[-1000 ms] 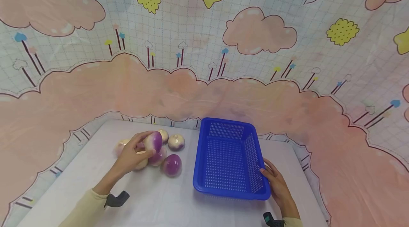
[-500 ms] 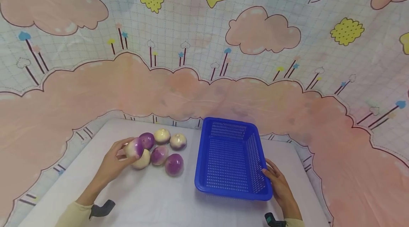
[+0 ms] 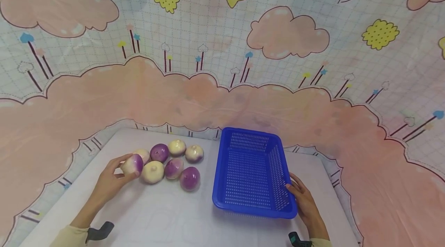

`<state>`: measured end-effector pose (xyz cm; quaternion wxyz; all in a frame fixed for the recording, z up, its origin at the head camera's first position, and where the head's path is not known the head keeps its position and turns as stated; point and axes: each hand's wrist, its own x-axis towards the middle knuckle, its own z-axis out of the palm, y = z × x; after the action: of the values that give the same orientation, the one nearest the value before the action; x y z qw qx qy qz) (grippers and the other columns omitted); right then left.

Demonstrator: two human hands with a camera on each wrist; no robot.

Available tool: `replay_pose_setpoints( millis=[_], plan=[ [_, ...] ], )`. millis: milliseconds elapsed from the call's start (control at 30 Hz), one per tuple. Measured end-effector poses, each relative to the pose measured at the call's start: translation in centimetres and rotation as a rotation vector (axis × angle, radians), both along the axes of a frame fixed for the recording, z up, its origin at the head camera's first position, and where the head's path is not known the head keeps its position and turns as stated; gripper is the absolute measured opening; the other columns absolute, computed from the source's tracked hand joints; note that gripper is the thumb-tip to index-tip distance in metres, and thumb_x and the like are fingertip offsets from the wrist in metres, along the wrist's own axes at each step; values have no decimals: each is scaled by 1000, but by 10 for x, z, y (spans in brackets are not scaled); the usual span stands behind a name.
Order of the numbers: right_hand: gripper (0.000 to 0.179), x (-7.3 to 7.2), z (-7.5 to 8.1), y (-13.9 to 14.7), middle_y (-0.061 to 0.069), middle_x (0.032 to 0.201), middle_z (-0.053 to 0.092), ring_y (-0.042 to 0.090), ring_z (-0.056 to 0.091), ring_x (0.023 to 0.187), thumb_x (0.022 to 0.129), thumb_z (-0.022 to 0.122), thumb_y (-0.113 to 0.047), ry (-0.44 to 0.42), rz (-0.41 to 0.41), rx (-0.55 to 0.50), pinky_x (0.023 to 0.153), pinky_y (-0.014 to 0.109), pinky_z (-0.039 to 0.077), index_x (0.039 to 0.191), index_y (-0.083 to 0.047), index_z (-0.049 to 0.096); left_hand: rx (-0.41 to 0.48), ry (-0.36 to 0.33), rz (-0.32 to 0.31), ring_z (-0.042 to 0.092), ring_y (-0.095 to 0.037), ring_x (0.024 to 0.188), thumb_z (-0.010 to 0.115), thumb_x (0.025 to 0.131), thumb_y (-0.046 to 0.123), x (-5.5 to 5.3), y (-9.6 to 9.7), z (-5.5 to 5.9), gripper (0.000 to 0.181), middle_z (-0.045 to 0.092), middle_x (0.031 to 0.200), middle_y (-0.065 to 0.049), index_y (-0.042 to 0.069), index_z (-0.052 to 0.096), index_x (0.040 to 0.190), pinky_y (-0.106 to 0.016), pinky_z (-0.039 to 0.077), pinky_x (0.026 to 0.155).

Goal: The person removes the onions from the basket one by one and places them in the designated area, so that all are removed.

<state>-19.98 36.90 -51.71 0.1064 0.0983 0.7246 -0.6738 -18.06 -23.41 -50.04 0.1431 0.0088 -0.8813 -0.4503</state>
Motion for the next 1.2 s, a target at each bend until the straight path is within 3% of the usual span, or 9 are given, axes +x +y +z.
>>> replay_pose_setpoints(
  millis=[67, 233, 367, 533, 800, 1200],
  plan=[
    [67, 0, 0, 0, -23, 119, 53, 11, 62, 109, 99, 56, -35, 2, -5, -3, 93, 36, 55, 157, -25, 21, -8, -17, 11, 48, -34, 116, 78, 83, 23, 1, -2, -1, 65, 46, 138, -24, 5, 50, 139, -16, 49, 75],
    [69, 0, 1, 0, -17, 131, 49, 11, 61, 112, 99, 55, -37, -6, -3, 7, 97, 39, 54, 157, -26, 20, -55, -63, 26, 51, -39, 115, 78, 83, 22, 2, -7, -4, 69, 47, 134, -28, 0, 46, 140, -22, 49, 76],
    [69, 0, 1, 1, -17, 130, 50, 10, 62, 111, 99, 55, -37, -6, -5, 6, 96, 38, 54, 157, -27, 20, -89, -123, 28, 51, -45, 117, 77, 83, 22, 2, -9, -7, 71, 46, 134, -31, -4, 43, 139, -40, 53, 84],
    [68, 0, 0, 1, -24, 119, 52, 9, 62, 109, 100, 55, -35, 3, 6, -3, 95, 37, 55, 157, -25, 19, -118, -203, 6, 48, -50, 120, 76, 83, 23, -1, -13, -11, 72, 44, 136, -34, -6, 42, 140, -60, 47, 94],
    [68, 0, -1, 1, -23, 119, 52, 11, 62, 110, 100, 54, -35, 11, 9, 6, 95, 39, 54, 157, -25, 20, -174, -188, -29, 48, -52, 119, 78, 79, 19, -4, -16, -17, 68, 49, 130, -36, -8, 49, 133, -64, 43, 96],
    [66, 0, -1, 1, -14, 134, 48, 10, 60, 112, 100, 53, -36, 8, 12, 19, 97, 40, 53, 157, -27, 20, -138, -216, -18, 45, -54, 123, 78, 80, 20, -9, -11, -22, 70, 47, 132, -38, -10, 46, 134, -65, 40, 99]
  ],
)
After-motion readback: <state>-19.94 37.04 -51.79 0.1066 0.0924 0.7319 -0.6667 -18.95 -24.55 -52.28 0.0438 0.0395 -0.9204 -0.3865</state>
